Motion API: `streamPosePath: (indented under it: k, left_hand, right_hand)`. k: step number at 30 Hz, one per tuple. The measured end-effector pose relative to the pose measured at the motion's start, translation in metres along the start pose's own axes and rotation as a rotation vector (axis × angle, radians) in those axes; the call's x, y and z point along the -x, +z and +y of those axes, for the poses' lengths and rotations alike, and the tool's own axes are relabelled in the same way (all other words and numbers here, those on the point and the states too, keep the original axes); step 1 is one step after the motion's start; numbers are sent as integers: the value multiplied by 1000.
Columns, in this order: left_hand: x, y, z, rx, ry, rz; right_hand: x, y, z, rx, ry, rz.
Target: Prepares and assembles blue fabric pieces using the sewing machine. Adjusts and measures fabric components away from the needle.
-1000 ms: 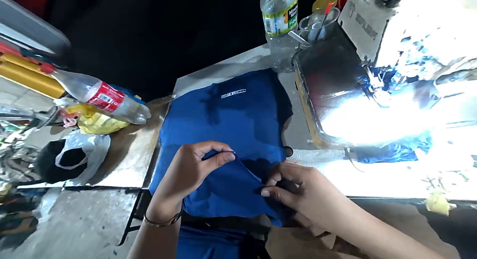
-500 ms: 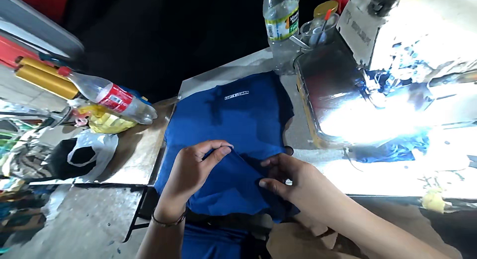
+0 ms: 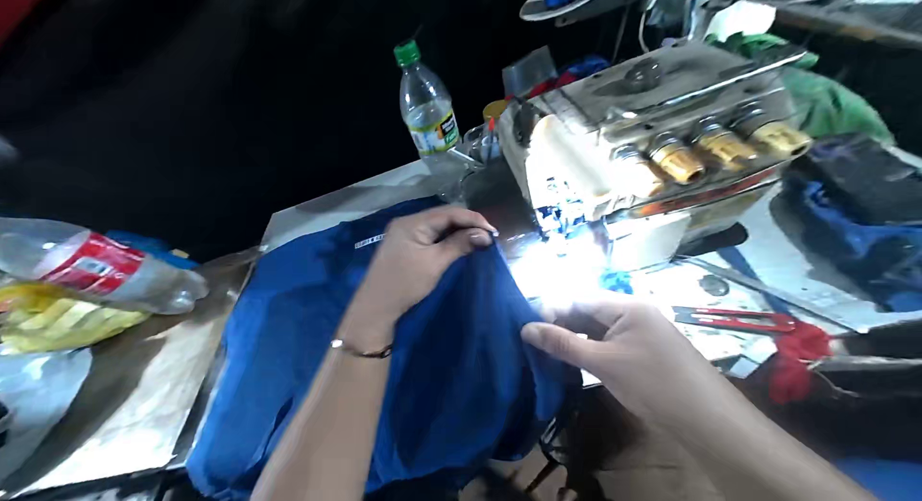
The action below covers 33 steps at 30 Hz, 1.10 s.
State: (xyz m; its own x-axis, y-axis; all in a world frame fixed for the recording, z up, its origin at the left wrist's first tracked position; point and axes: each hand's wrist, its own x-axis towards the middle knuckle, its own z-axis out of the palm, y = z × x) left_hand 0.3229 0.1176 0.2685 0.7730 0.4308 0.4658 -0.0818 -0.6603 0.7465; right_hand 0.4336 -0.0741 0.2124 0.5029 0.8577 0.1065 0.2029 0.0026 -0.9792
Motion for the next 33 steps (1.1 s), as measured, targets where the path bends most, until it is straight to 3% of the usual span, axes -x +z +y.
streamPosePath:
  k: [3,7,10,13,17,29,33]
  left_hand:
    - [-17,29,-33,-250,-66,-156]
    - [-3,62,-22,-749,0,-24]
    - [14,81,-8,-883,-15,4]
    - [43,101,2,-827,-76,50]
    - [69,124,0,-769,35,51]
    - [45,141,4,-839,-12,93]
    - [70,110,5,-528,4,162]
  right_hand:
    - [-2,-18,38,45,105,72]
    - [0,-28,50,17,130,45]
    - [0,-28,55,-65,129,2]
    - [5,-29,56,-82,135,-13]
    - [19,-38,64,-55,59,16]
    - [13,-41,66,67,78,134]
    - [15,-39,67,150,24,119]
